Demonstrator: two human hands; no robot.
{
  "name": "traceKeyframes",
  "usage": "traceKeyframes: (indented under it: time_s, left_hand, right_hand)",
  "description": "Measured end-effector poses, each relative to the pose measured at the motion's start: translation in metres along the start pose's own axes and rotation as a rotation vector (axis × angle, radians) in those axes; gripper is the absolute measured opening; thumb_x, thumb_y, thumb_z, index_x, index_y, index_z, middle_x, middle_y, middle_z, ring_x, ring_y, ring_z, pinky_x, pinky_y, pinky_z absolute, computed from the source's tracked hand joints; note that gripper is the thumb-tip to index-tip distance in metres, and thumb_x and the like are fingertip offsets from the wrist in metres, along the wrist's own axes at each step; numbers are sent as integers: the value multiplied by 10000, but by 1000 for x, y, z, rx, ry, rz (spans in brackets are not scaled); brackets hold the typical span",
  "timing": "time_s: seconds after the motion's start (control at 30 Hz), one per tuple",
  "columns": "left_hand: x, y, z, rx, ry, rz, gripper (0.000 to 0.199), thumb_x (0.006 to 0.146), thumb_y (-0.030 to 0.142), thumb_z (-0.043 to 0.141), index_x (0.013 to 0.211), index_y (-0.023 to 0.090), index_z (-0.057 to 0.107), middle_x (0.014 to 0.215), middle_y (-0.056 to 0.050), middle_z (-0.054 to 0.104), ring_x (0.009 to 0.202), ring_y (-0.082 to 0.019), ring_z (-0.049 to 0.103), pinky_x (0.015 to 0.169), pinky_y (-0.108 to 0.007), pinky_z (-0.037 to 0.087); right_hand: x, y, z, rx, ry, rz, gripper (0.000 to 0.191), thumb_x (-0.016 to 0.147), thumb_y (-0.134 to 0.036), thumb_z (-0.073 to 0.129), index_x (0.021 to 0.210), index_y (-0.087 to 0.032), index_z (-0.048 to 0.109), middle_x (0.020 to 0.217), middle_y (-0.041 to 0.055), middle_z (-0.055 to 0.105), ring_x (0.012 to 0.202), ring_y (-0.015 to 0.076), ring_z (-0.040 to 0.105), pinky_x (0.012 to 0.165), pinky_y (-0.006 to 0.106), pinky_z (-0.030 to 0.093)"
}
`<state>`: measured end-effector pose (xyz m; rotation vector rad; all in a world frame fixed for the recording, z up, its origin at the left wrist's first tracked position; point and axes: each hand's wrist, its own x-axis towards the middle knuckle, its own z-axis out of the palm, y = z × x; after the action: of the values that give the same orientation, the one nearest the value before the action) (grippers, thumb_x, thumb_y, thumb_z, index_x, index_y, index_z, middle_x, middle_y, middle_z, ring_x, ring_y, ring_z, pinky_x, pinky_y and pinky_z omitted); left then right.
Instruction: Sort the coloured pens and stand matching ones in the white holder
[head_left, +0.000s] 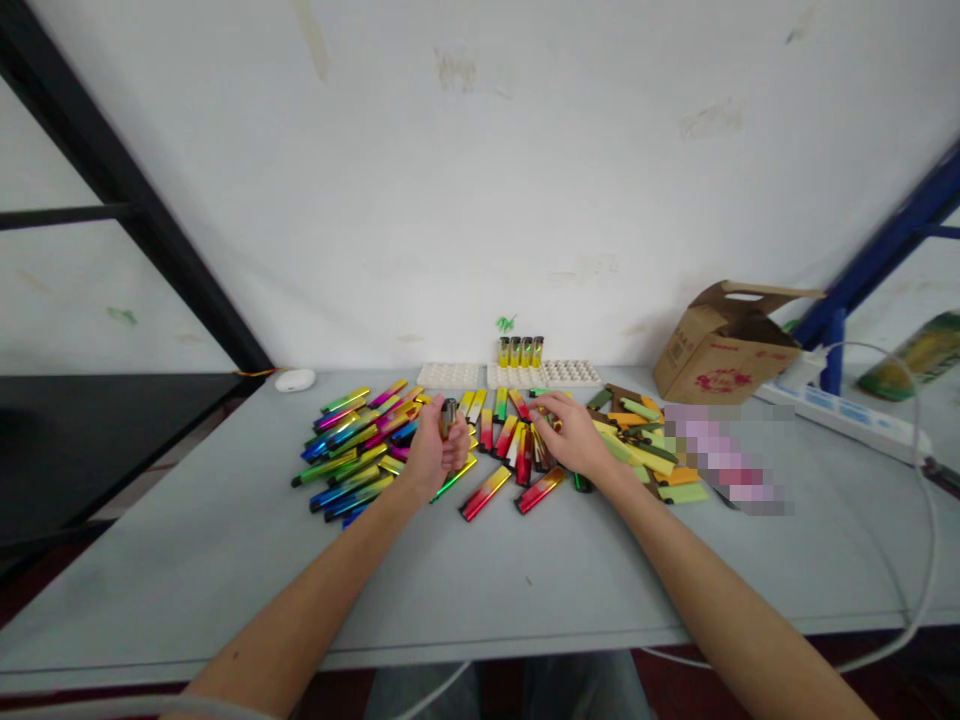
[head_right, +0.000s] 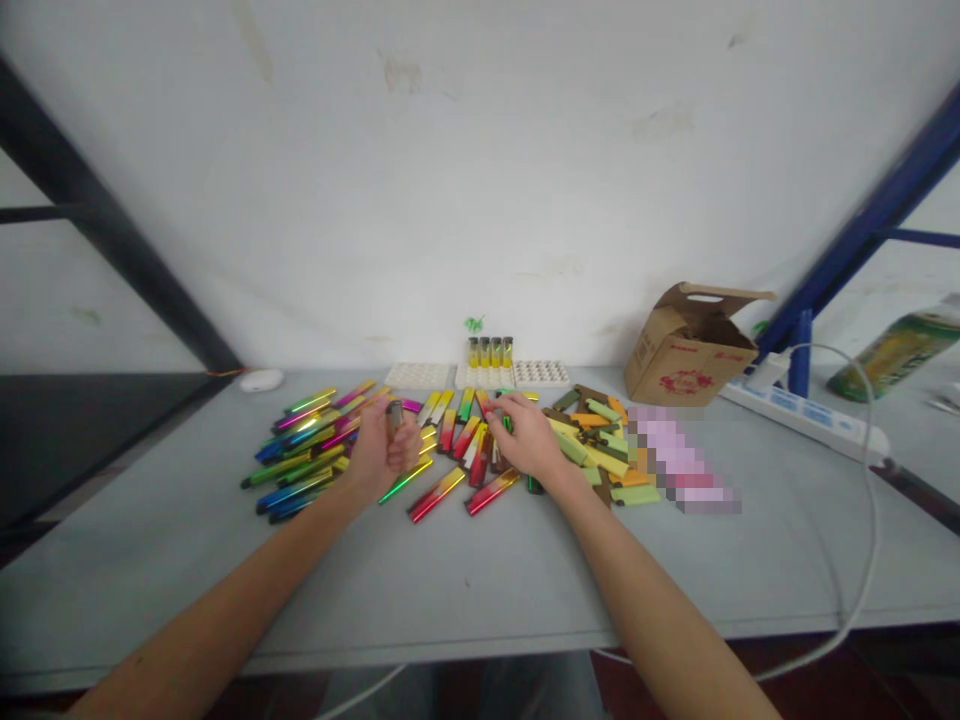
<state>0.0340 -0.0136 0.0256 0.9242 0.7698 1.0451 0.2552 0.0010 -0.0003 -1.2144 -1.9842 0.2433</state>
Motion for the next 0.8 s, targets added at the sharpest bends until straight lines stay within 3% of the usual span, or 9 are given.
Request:
traceKeyframes:
  time_s: [0.5,0.8]
  left_hand:
    - [-3,-7,10,63,97,15,510,831,592,354,505,204,303,424,98,145,332,-49,119,334,-156,124]
    - [-4,-3,12,-7,114,-24,488,834,543,371,494,196,324,413,95,174,324,-45,135,323,-150,129]
  right_hand:
    - [0,-3,-1,-5,-5,-1,232,910,-279,481,993,-171,670,1037,102,647,981,220,599,920,370,451]
    - [0,-1,1,-14,0,-1,219,911,-273,481,980,-177,665,1015,98,651,980,221,600,927,376,448]
